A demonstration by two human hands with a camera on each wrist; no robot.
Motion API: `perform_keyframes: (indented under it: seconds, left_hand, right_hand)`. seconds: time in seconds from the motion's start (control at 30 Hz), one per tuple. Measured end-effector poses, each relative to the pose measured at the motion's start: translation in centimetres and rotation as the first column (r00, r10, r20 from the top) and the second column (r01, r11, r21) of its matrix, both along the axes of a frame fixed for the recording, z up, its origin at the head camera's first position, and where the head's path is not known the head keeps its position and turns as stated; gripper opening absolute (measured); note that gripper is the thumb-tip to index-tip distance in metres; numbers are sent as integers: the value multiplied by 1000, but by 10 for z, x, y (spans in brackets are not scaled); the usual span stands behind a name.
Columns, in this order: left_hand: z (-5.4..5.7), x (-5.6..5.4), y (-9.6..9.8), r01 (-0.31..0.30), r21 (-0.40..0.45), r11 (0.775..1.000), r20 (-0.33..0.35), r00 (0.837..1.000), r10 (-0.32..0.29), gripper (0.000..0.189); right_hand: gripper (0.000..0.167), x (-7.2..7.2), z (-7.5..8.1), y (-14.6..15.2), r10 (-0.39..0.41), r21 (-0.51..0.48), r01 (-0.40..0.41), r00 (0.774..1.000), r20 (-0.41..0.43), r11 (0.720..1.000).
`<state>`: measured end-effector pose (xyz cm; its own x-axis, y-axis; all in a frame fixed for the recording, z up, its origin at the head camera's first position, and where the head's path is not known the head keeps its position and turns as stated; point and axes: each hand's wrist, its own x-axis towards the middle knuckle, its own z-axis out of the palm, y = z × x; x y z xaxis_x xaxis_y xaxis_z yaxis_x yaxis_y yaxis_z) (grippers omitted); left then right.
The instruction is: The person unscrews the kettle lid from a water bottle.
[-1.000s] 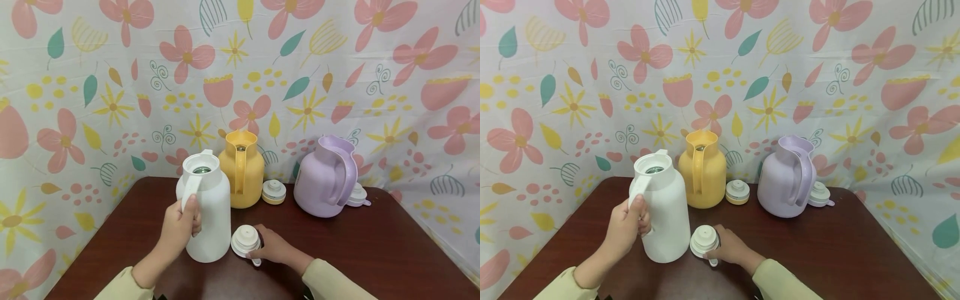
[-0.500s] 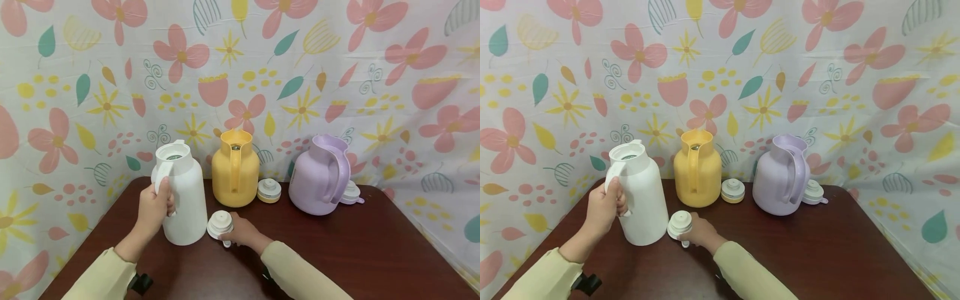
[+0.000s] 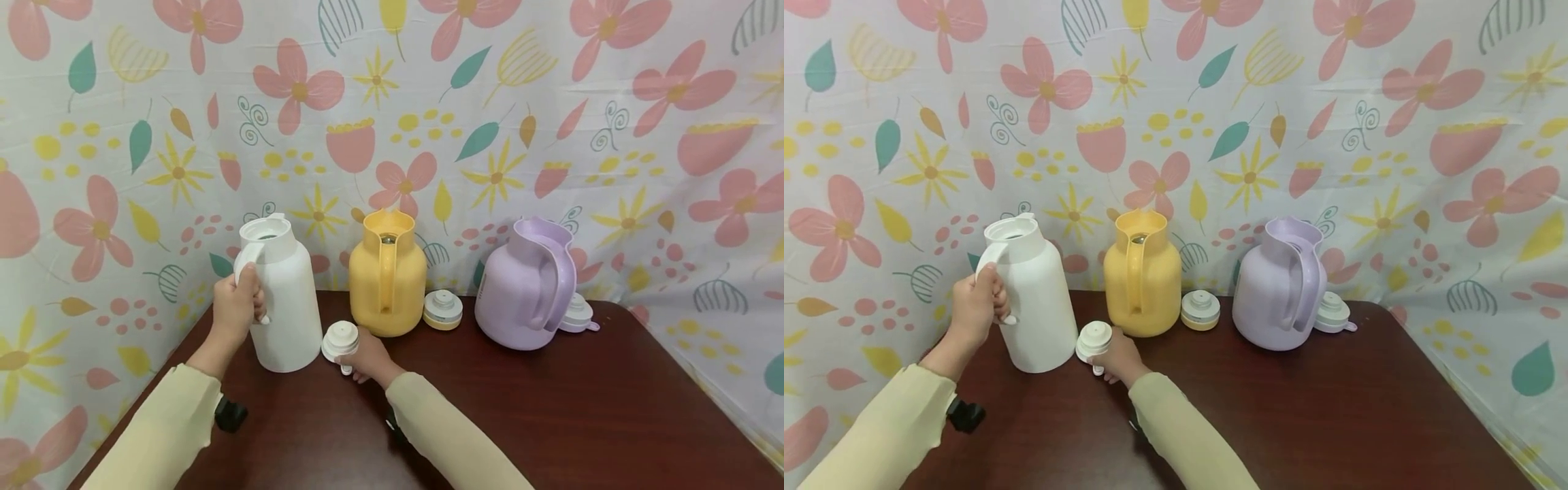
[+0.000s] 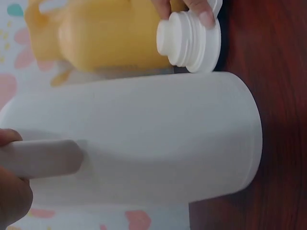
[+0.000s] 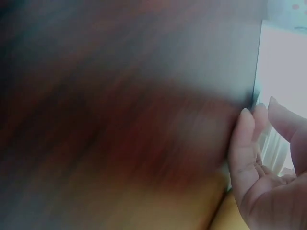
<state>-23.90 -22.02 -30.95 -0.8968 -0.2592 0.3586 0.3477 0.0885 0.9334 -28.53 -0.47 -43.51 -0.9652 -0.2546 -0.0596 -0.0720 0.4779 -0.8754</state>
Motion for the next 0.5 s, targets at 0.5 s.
perform_keyframes:
  seconds: [0.5]
  left_hand:
    - [5,-47,-32,-133,-28,991,32,991,133,60]
  right_hand:
    - [63,-22,2,-33,-39,-210,57,995,92,976]
